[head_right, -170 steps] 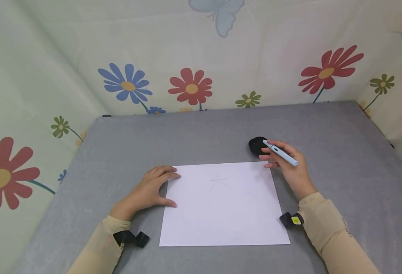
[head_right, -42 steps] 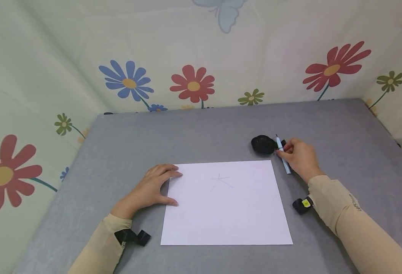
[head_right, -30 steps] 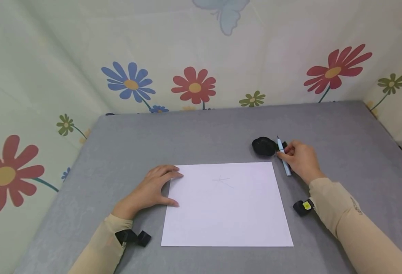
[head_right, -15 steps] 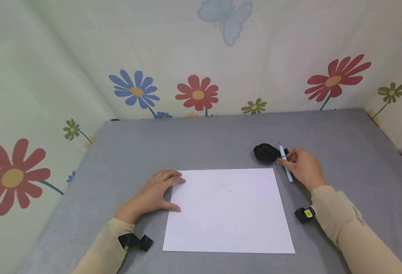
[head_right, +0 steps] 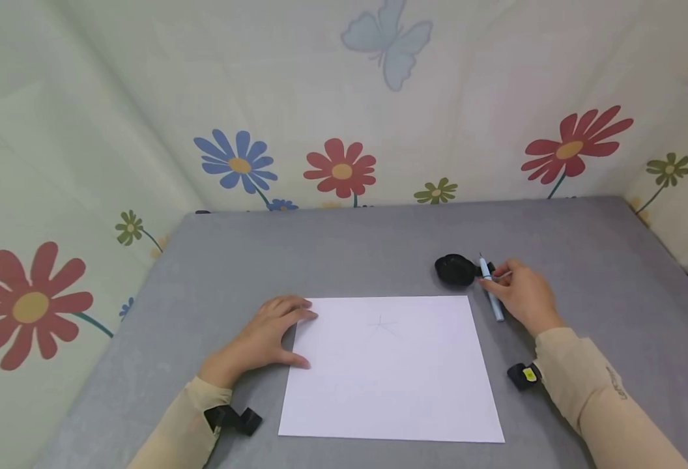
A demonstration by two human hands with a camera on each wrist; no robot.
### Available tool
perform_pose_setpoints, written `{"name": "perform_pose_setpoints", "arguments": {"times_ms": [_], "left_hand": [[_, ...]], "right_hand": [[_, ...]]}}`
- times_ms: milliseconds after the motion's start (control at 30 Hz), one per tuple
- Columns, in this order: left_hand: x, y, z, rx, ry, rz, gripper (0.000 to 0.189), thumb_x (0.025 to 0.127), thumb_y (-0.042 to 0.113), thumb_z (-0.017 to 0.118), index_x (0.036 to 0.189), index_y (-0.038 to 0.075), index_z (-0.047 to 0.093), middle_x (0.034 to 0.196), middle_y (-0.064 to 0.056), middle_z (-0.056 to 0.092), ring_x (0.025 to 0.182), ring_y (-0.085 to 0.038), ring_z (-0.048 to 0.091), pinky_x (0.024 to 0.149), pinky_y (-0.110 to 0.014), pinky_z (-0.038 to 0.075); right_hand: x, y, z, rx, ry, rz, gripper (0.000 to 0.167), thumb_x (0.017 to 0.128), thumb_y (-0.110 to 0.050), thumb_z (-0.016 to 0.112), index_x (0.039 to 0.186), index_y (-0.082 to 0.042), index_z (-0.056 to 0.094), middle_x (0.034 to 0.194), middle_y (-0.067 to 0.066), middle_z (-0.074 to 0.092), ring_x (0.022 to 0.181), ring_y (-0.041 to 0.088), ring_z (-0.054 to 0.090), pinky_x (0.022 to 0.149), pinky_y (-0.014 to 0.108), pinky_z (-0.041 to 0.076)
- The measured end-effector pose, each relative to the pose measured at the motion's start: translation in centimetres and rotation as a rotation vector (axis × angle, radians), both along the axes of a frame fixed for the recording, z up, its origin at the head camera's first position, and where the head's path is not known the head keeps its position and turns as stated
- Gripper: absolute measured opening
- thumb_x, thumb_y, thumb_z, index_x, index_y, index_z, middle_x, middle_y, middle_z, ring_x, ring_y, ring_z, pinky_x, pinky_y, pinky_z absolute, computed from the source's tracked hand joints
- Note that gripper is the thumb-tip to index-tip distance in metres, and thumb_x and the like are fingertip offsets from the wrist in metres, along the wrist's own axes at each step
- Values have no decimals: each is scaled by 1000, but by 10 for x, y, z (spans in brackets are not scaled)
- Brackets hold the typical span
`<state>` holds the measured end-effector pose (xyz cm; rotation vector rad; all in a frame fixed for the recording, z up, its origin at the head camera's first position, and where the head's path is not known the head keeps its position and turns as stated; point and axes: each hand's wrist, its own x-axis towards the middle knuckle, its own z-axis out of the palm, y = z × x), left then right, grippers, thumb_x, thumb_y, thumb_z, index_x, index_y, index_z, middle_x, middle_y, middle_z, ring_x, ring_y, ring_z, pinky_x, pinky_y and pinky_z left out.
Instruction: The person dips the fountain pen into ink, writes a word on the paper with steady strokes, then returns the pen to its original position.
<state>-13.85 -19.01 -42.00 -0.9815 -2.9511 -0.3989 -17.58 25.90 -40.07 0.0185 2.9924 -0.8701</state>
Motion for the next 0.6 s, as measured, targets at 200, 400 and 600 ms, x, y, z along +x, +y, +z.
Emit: {"name": "perform_pose_setpoints", "arguments": {"times_ms": [200,400,600], "left_hand": [[-2,-3,1,-12,7,13,86,60,60,81,131,17,58,137,-4,53,131,-26,45,112,-51,33],[-2,-3,3,-18,-22,30,84,62,60,80,131,17,58,138,-4,53,132,-27,45,112,-51,33],[-1,-3,6,-3,-24,25,82,62,57,82,129,16,59,137,-6,54,131,-29,46,111,-52,33]], "right_hand": [[1,-2,2,22,26,-3,53,91,-38,63,116,7,52,104,31,63,80,35,62,58,34,48],[4,-4,8,17,80,2,55,94,-37,60,125,7,49,110,30,62,94,42,61,69,49,53],[6,1,11,-13,103,-6,56,94,-36,60,129,6,47,114,30,59,98,42,58,75,53,51]]}}
